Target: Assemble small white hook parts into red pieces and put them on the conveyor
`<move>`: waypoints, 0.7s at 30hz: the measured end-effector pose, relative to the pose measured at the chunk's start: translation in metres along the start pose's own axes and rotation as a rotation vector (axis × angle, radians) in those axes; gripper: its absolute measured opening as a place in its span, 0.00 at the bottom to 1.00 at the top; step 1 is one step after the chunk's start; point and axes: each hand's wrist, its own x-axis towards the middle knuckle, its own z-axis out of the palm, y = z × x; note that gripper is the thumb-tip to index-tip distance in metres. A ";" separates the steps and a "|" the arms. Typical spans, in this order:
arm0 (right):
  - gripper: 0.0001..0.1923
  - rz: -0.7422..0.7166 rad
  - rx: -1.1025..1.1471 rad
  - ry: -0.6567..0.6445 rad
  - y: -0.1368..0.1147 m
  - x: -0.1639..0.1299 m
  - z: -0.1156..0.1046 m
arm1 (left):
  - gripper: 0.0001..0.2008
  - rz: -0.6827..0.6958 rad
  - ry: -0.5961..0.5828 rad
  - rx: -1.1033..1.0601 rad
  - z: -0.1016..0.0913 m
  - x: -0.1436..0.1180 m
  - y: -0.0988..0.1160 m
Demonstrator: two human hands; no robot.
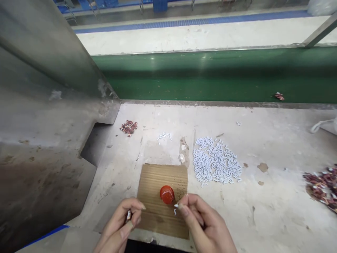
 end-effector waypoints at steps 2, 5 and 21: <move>0.19 -0.026 -0.138 -0.097 -0.004 0.012 -0.015 | 0.13 -0.048 0.067 0.130 -0.012 -0.001 0.004; 0.20 -0.027 -0.309 -0.188 -0.013 0.021 -0.024 | 0.11 -0.121 0.143 0.387 -0.027 0.000 0.007; 0.20 -0.087 -0.715 -0.304 -0.031 0.029 -0.027 | 0.18 0.035 0.175 0.564 -0.039 0.021 0.027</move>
